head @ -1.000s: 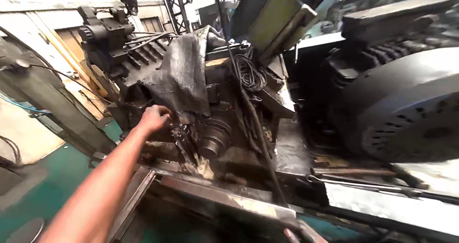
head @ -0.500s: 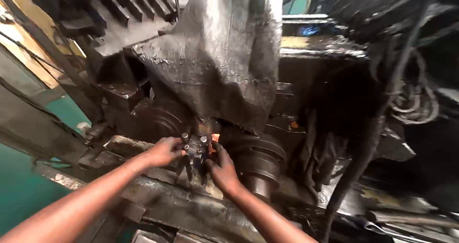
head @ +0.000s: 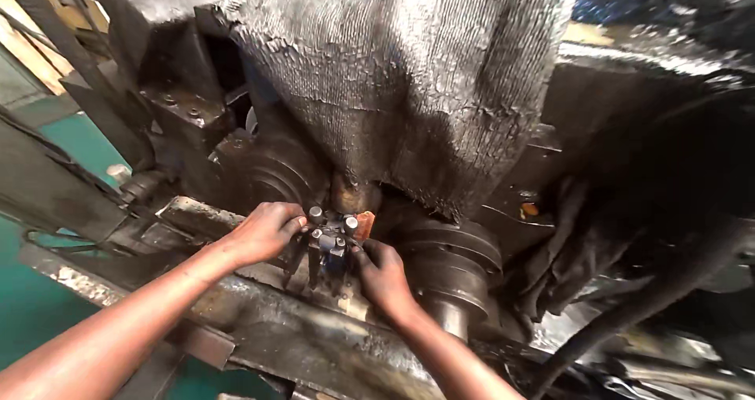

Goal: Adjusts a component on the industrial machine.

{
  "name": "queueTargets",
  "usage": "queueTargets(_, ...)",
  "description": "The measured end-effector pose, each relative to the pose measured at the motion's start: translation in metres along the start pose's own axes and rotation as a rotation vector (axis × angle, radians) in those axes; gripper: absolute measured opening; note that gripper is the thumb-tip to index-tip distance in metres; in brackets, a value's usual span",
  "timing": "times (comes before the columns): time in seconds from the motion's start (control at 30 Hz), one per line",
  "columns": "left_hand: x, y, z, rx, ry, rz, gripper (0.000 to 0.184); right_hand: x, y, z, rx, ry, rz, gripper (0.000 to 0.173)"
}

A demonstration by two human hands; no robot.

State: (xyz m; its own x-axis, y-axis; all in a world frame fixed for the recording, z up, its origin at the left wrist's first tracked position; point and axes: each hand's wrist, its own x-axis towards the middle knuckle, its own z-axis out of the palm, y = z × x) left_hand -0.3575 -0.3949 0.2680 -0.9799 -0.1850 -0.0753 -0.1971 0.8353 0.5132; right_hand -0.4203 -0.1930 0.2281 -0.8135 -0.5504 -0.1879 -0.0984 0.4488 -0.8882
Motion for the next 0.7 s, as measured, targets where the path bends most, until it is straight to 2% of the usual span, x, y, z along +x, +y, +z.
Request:
queueTargets(0.13, -0.006, -0.003, -0.001, -0.045, 0.072, 0.006, 0.025, 0.007, -0.005, -0.010, 0.386, -0.157, 0.209, 0.034)
queueTargets(0.27, -0.001, 0.009, -0.007, 0.141, 0.168, 0.145, 0.020, 0.002, -0.032, -0.021, 0.622, -0.190, 0.334, 0.028)
queueTargets(0.33, 0.000, 0.014, -0.008, 0.187, 0.170, 0.151, 0.022, 0.002, -0.036, -0.020, 0.565, -0.178, 0.267, 0.027)
queueTargets(0.43, -0.003, 0.007, -0.002, 0.127, 0.217, 0.134, 0.021, 0.001, -0.019, -0.016, 0.153, -0.141, -0.034, 0.028)
queueTargets(0.53, -0.002, -0.007, 0.001, 0.066, 0.197, -0.014, 0.020, -0.018, -0.009, -0.006, -0.125, -0.081, -0.164, 0.025)
queueTargets(0.6, -0.003, -0.016, 0.006, 0.107, 0.243, -0.026, 0.017, -0.025, 0.000, 0.005, -0.086, -0.061, -0.169, 0.026)
queueTargets(0.7, -0.009, -0.018, 0.015, 0.180, 0.439, 0.216, 0.022, -0.022, 0.011, 0.021, 0.259, 0.013, -0.081, 0.023)
